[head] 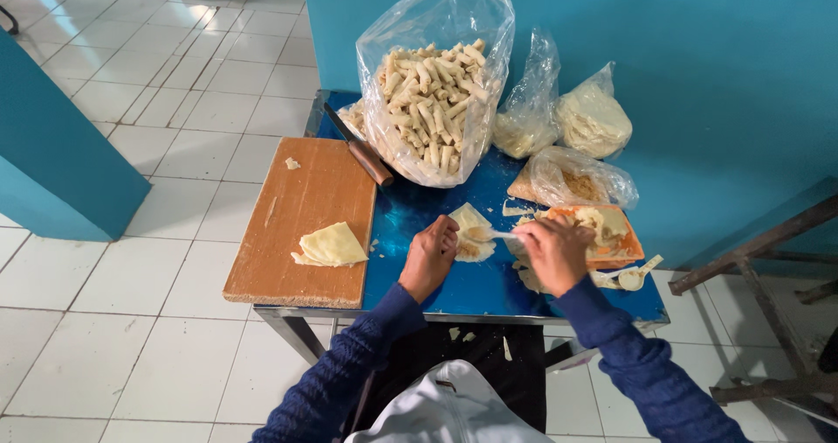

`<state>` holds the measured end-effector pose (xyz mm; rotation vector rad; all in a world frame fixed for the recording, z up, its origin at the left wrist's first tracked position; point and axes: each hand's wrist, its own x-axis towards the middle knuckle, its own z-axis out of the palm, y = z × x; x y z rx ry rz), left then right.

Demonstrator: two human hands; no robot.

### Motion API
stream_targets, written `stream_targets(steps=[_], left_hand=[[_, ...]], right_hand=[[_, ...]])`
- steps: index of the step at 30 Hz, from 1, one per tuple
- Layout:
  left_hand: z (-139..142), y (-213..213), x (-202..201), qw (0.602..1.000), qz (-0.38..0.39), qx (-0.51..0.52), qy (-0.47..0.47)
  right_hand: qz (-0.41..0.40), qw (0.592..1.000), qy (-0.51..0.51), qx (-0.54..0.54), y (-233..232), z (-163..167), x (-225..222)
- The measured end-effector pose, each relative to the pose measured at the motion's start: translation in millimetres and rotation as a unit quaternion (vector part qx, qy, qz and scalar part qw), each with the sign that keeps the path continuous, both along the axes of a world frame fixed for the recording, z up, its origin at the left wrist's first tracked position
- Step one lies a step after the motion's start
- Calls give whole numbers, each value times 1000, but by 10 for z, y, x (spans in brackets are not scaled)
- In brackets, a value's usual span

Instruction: The person sits at a small table and folds thin square dough wrappers around a scoop of filling to make filled snack pieces. They use a spoon to place filling from an orange container onto a wrapper, fold the wrapper over the filling by hand, and set the finished piece aside, repeating with more wrappers.

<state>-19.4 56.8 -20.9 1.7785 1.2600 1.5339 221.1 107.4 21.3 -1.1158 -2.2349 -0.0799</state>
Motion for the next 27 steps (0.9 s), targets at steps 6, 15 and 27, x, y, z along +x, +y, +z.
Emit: stream_targets(steps=[6,15,27], left_hand=[[60,-47,-72,997,-42,8,60],[111,-63,-57,995,-24,-19,98],[24,-39,-70,997,-9,-1,78]], right_hand=[[-50,993,106,-12,311,376,696],[-289,922,-153,206,748,463,728],[-33,998,-12,-44,-310,-172,-244]])
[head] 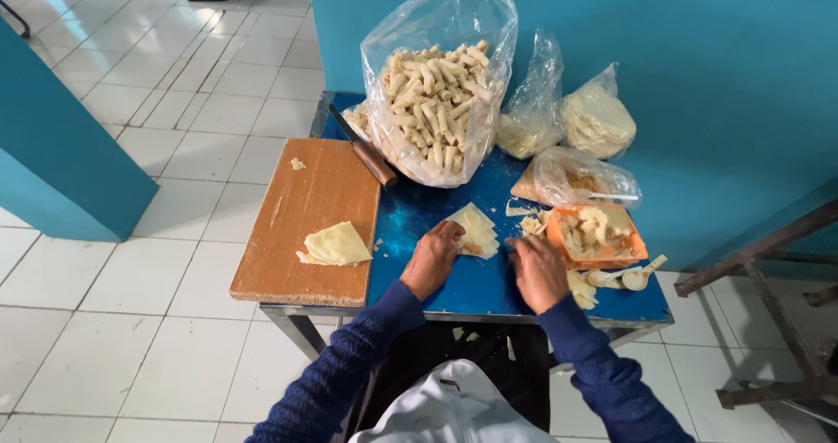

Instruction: The person sits at a small table and folds thin square dough wrappers around a scoop of filling to make filled snack pieces. They use a spoon to place filling from an orange container onto a wrapper, fold the wrapper over the filling by hand, and set the finished piece aside, repeating with more wrappers.

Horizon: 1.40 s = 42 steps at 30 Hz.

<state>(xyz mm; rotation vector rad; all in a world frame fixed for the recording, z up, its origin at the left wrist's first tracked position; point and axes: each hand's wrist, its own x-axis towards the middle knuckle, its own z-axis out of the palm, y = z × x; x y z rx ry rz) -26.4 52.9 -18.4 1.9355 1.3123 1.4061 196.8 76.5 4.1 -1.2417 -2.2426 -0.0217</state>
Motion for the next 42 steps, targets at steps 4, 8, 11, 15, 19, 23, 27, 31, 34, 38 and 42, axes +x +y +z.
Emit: stream_targets(steps=[4,8,11,15,19,23,27,31,34,38,42], left_hand=[[-1,7,6,1000,7,1,6],[-20,4,4,1000,0,10,9],[-30,16,3,1000,-1,9,7],[-34,24,1,1000,-3,20,13],[-33,21,13,1000,-2,7,20],[-19,25,16,1000,1,-11,27],[-30,35,17,999,0,-5,32],[-25,59,15,999,0,6,38],[16,63,-6,997,-24,49,61],[90,42,-25,997,-48,17,52],[139,79,27,996,-1,43,80]], right_hand=[[-6,1000,12,1,7,-175,-70],[-17,1000,8,6,87,-268,-118],[-31,1000,2,-6,126,-259,-157],[-17,998,66,18,90,-216,-201],[21,988,143,-49,32,-125,-271],[58,977,173,-109,3,-18,-277],[137,973,162,-94,-28,65,-244],[129,985,103,-52,-16,96,-269],[108,991,80,-12,38,77,-299],[107,981,140,-86,184,43,-305],[100,976,137,-137,320,35,-319]])
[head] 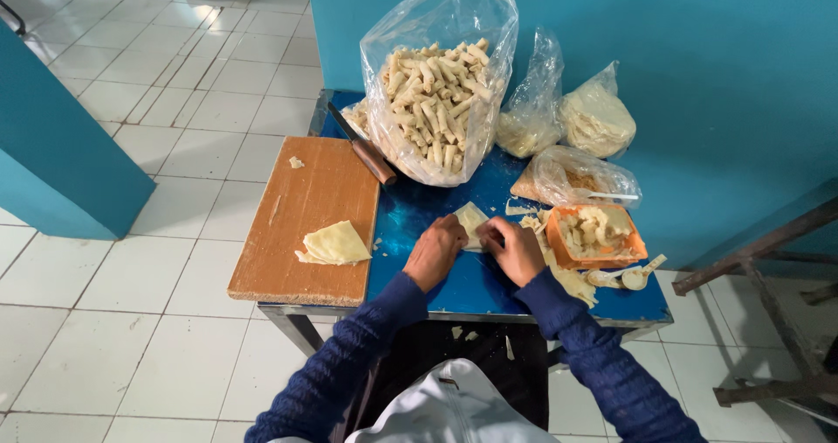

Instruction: The person sits at a small table and folds thin square dough wrappers around a scoop of filling to make filled snack pieces. They use a spoon to place filling from an orange container onto a wrapper, fold the wrapper over the filling by hand, and set the finished piece aside, repeating with more wrappers.

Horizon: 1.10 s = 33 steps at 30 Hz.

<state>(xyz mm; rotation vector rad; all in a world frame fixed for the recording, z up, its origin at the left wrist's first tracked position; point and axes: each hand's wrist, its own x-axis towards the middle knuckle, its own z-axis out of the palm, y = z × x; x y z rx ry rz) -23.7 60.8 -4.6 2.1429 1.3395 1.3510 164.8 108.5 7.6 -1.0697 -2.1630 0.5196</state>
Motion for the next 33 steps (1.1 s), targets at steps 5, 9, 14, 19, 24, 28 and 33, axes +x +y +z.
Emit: stream_targets(steps=[5,9,14,19,24,28,33], left_hand=[[43,126,-5,999,8,16,33],[73,168,-7,1000,-7,3,18],[95,116,-25,1000,-22,-9,17],[71,104,-30,998,-51,-32,-2],[84,180,-36,998,-58,-20,6],[132,167,-52,997,-55,-60,-16],[163,143,-62,998,-42,-55,-6]], right_hand=[[-18,991,-84,100,35,13,-104],[-19,990,-41,130,-51,-44,-109],[15,989,-71,127,-104,-97,-50],[30,988,-69,138,-77,-84,-43],[33,988,-98,115,-40,-45,-42],[56,986,-67,141,-8,-51,-30],[32,994,-54,86,47,-14,-56]])
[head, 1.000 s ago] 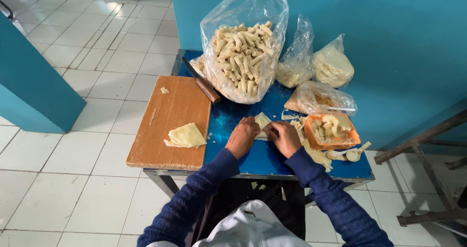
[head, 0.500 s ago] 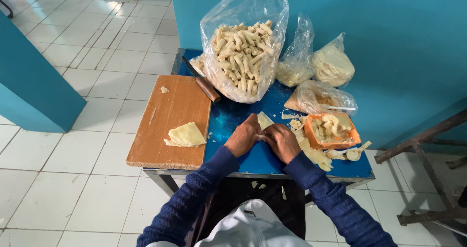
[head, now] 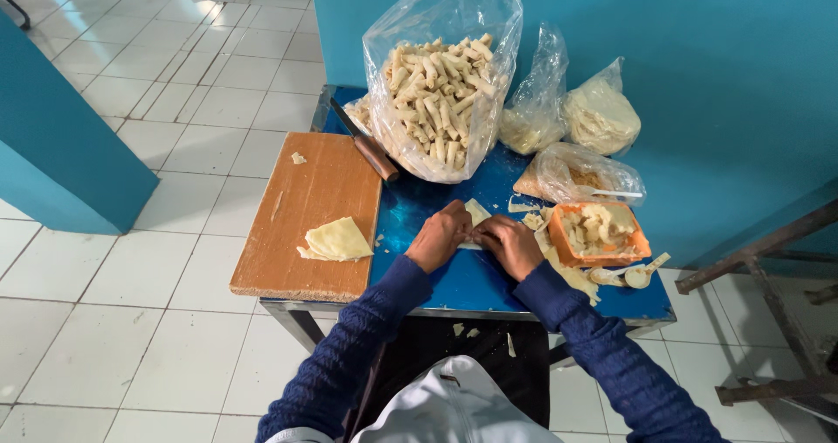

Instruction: The person sits at a small table and folds thin square dough wrappers around a scoop of filling to make filled snack pieces. They use a spoon to place filling from an orange container onto a wrapper, fold the wrapper over the filling by hand, and set the finished piece aside, repeating with more wrappers.

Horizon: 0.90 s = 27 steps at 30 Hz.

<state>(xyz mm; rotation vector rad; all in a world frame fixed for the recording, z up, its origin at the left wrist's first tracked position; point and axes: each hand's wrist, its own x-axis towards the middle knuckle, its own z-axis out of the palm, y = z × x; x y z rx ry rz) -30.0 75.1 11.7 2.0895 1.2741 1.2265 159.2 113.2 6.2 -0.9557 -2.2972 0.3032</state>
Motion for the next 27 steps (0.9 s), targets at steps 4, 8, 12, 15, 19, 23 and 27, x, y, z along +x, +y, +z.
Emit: stream_targets(steps=[4,8,12,15,19,23,27], left_hand=[[-34,55,17,1000,6,9,-11],[-21,82,19,999,18,34,8],[0,22,11,1000,15,26,-8],[-22,-28,10,1000,10,3,-18],[-76,35,33,999,23,36,8],[-114,23,51,998,33,54,3],[-144,-230,95,995,94,31,17]], right_hand=[[-2,1000,4,17,-23,28,-2],[5,1000,-8,20,-60,41,-10],[-3,995,-21,94,-38,-5,-42],[-2,995,-23,94,-31,-42,-54],[-4,992,-11,124,-74,-75,-42],[-23,989,-61,134,-90,-75,-44],[-28,979,-87,184,-113,-83,-61]])
